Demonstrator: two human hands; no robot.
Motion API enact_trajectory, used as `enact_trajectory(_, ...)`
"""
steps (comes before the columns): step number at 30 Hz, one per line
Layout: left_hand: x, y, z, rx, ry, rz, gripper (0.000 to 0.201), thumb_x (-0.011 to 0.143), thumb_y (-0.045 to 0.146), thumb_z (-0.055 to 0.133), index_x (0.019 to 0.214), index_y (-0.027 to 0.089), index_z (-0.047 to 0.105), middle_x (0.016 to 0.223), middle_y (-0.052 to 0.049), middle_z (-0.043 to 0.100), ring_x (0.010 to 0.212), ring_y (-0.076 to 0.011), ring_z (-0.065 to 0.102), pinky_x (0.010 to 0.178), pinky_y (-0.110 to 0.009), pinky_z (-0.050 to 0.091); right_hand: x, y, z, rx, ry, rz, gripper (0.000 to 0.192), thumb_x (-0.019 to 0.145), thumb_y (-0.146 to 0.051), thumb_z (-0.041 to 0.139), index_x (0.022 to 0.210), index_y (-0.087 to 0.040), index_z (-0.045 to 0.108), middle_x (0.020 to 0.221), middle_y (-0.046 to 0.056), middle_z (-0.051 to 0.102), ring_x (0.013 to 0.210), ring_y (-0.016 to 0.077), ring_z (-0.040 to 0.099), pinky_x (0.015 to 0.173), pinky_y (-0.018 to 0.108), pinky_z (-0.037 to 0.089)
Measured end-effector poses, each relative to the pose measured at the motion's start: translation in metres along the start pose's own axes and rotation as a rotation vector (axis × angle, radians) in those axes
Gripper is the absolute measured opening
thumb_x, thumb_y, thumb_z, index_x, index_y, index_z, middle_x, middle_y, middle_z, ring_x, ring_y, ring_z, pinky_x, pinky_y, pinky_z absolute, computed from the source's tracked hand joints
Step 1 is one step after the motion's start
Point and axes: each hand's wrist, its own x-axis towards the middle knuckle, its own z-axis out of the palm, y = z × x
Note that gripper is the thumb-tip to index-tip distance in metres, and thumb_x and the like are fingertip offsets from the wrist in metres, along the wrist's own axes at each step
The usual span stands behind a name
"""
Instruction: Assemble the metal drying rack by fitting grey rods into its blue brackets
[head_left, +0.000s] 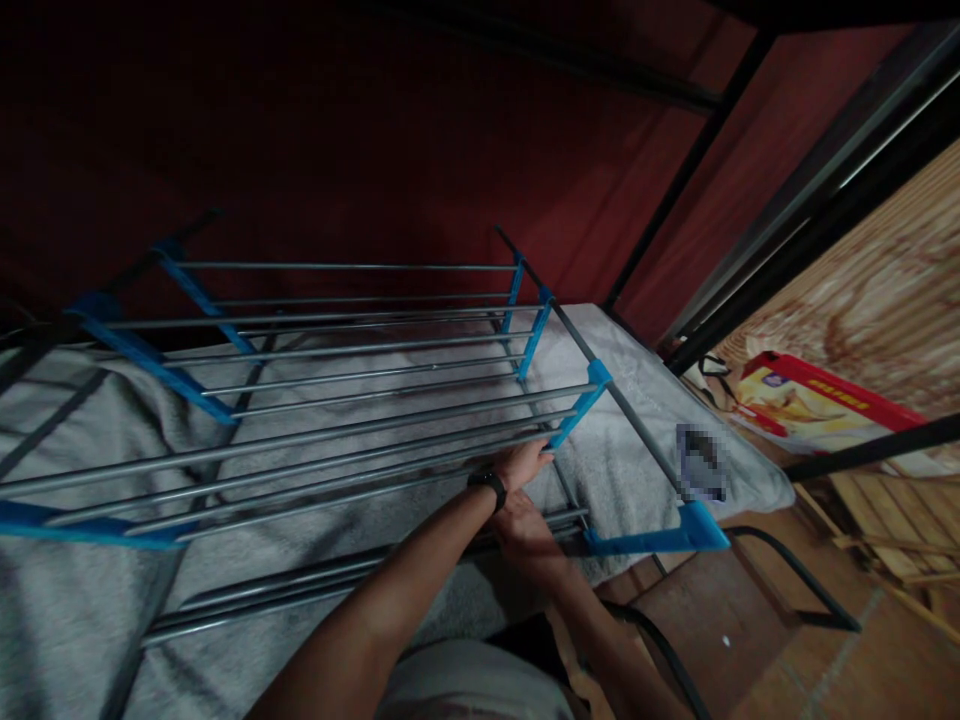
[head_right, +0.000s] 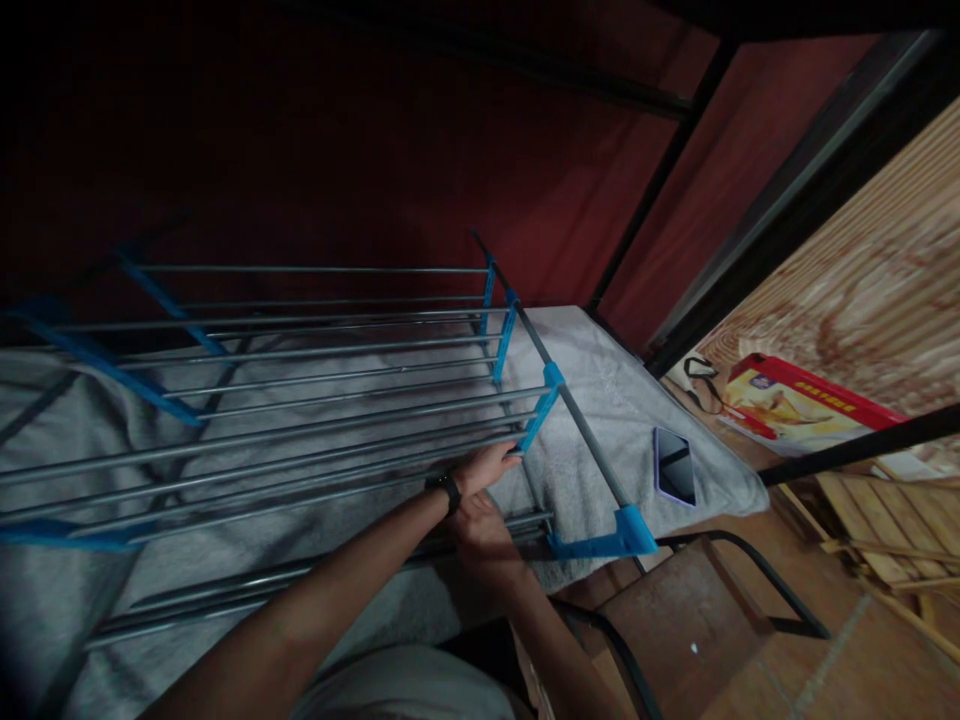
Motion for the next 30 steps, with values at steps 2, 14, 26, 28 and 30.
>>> enact_trajectory(2, -0.001, 0.0, 0.0, -0.006, -0.006, -0.004, 0.033, 0.098, 0.037, 0.05, 0.126, 0.024, 0.063, 0.119, -0.008, 0.071, 0.112, -0.0268, 0.065, 0.095, -0.036, 0.05, -0.011, 0.013, -0.012, 0.034, 0.074, 0.006, 0.03, 0.084, -0.014, 0.047, 0.098, -0.02, 0.074, 0.101, 0.009, 0.074, 0.102, 0.0205, 0.066, 0.096, 0.04, 0.053)
enact_trajectory(14, -0.001, 0.001, -0.004, -0.05, -0.029, -0.018, 0.036, 0.098, 0.029, 0.047, 0.13, 0.024, 0.063, 0.121, -0.01, 0.071, 0.111, -0.03, 0.067, 0.097, -0.042, 0.051, 0.029, 0.068, -0.042, 0.241, 0.56, 0.593, 0.04, 0.082, -0.025, 0.044, 0.12, -0.017, 0.052, 0.117, 0.013, 0.064, 0.109, 0.0226, 0.06, 0.101, 0.04, 0.046)
enact_trajectory(26, -0.001, -0.002, -0.007, -0.027, 0.007, -0.027, 0.035, 0.099, 0.029, 0.048, 0.131, 0.025, 0.062, 0.128, -0.01, 0.067, 0.119, -0.0293, 0.061, 0.103, -0.042, 0.048, 0.034, 0.07, -0.049, 0.087, 0.393, 0.575, 0.042, 0.078, -0.026, 0.039, 0.109, -0.015, 0.064, 0.102, 0.013, 0.071, 0.09, 0.0244, 0.063, 0.088, 0.036, 0.048)
enact_trajectory(28, -0.001, -0.001, -0.006, -0.014, 0.006, -0.042, 0.035, 0.098, 0.031, 0.049, 0.131, 0.026, 0.062, 0.13, -0.01, 0.066, 0.119, -0.0297, 0.061, 0.102, -0.043, 0.048, 0.034, 0.07, -0.049, 0.101, 0.388, 0.577, 0.041, 0.078, -0.027, 0.04, 0.109, -0.016, 0.065, 0.102, 0.012, 0.071, 0.09, 0.0241, 0.063, 0.088, 0.036, 0.048)
enact_trajectory(30, -0.001, -0.001, -0.005, -0.006, 0.0, -0.059, 0.035, 0.098, 0.033, 0.048, 0.129, 0.024, 0.062, 0.127, -0.011, 0.067, 0.116, -0.0304, 0.062, 0.099, -0.043, 0.05, 0.034, 0.07, -0.05, 0.116, 0.387, 0.575, 0.042, 0.078, -0.028, 0.042, 0.111, -0.015, 0.064, 0.103, 0.012, 0.071, 0.09, 0.0239, 0.063, 0.088, 0.035, 0.049)
